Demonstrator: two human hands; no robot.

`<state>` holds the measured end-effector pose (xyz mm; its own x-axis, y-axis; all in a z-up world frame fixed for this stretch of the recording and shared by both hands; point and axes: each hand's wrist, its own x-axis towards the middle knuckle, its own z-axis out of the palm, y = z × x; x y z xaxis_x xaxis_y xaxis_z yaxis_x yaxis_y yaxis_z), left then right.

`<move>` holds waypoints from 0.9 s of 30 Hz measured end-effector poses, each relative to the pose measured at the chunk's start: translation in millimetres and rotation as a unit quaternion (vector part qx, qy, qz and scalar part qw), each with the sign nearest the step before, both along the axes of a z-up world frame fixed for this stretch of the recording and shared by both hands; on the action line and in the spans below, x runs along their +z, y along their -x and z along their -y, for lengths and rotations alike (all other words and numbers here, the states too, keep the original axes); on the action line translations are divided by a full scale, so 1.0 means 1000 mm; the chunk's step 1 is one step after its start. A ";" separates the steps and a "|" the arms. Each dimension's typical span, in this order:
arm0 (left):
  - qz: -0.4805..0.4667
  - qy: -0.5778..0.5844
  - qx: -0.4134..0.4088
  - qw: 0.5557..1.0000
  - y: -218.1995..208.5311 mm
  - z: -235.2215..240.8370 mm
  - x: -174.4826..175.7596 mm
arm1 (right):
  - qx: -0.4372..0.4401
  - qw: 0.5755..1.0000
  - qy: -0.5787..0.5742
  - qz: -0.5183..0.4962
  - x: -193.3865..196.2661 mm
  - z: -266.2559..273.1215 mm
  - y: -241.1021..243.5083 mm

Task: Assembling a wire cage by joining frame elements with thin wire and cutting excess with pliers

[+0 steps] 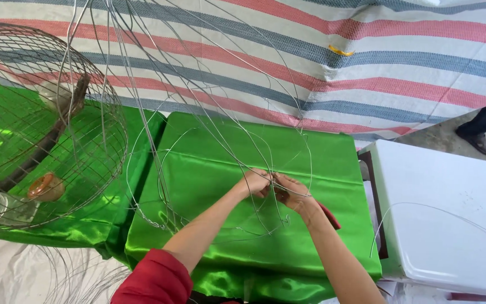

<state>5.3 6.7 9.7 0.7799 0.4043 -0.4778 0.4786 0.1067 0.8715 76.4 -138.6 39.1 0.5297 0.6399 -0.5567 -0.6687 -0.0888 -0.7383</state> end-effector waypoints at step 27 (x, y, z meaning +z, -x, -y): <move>-0.004 0.048 -0.024 0.999 0.011 0.015 0.025 | 0.002 0.994 0.008 0.112 0.102 0.027 -0.051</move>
<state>-6.1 -8.7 34.7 0.7935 0.3182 -0.5188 0.4919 0.1665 0.8546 127.0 -166.0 141.2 0.6382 0.6347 -0.4357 -0.4878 -0.1045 -0.8667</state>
